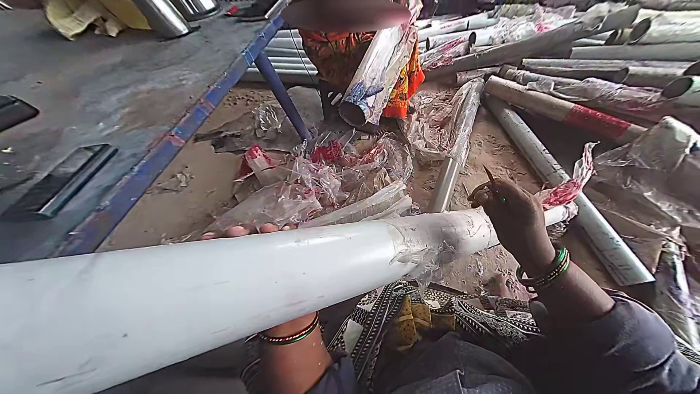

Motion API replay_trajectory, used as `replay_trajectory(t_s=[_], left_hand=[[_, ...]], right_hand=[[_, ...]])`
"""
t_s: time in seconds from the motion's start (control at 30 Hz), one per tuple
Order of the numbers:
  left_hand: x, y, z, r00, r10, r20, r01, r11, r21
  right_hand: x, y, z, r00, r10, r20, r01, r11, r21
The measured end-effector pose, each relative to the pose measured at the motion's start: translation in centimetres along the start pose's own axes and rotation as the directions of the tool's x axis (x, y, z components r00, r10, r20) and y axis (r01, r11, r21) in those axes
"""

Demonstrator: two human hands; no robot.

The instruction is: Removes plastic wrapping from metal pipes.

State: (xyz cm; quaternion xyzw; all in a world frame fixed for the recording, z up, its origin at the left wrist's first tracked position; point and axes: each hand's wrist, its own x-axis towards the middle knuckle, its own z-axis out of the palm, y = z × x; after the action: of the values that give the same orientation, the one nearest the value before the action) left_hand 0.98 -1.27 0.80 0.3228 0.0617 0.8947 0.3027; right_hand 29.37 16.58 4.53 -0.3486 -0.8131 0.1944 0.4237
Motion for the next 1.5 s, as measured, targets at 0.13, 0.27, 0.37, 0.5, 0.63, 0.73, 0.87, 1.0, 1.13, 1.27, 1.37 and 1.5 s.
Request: replay_trajectory(t_s=[0.13,0.27,0.37,0.5,0.63,0.73,0.87,1.0,1.13,1.27,1.37,1.5], left_hand=[[0.3,-0.2,0.2,0.999,0.015,0.046,-0.014,1.000,-0.026],[0.3,-0.1,0.7,0.999,0.027,0.042,-0.026,0.999,-0.019],[0.5,-0.2,0.6,0.998,0.044,0.054,-0.045,0.999,0.029],[0.4,-0.1,-0.1,0.996,0.035,0.079,-0.038,0.999,0.039],[-0.5,0.0,-0.3,1.000,0.004,0.007,-0.004,0.999,0.033],[-1.0,0.0,-0.6,0.999,0.009,-0.050,-0.006,0.998,0.059],[-0.9,0.1,-0.2,0.999,0.016,-0.031,-0.014,0.996,0.084],[-0.7,0.0,0.2,0.999,0.020,-0.046,-0.016,0.996,0.089],[-1.1,-0.1,-1.0,0.996,0.024,-0.084,-0.014,0.993,0.116],[-0.7,-0.1,-0.7,0.993,0.043,-0.110,-0.032,0.995,0.099],[0.2,-0.2,-0.5,1.000,0.031,0.000,-0.031,0.998,0.055],[-0.7,-0.4,0.0,0.995,0.036,-0.088,-0.027,0.994,0.101]], right_hand=[[-3.2,-0.8,2.3,0.946,-0.286,0.151,0.280,0.958,0.062],[-4.6,-1.0,4.0,0.922,-0.368,0.122,0.359,0.929,0.091],[-4.1,-1.4,3.6,0.925,-0.354,0.137,0.348,0.935,0.067],[-3.3,-1.9,3.1,0.963,-0.241,0.124,0.237,0.970,0.047],[-2.4,-2.1,3.2,0.964,-0.240,0.115,0.239,0.971,0.022],[-1.8,-2.1,3.0,0.934,-0.348,0.087,0.353,0.934,-0.052],[-0.5,-1.7,2.2,0.918,-0.395,0.036,0.396,0.908,-0.140],[0.7,-1.0,1.8,0.993,-0.100,0.064,0.102,0.994,-0.027],[1.5,1.3,2.7,0.913,0.383,0.141,-0.405,0.889,0.212],[0.9,2.3,1.1,0.894,0.415,0.169,-0.445,0.866,0.229],[-0.7,1.3,0.6,0.950,0.214,0.227,-0.262,0.943,0.206],[-1.7,-0.6,2.0,0.962,-0.047,0.269,0.025,0.996,0.083]])
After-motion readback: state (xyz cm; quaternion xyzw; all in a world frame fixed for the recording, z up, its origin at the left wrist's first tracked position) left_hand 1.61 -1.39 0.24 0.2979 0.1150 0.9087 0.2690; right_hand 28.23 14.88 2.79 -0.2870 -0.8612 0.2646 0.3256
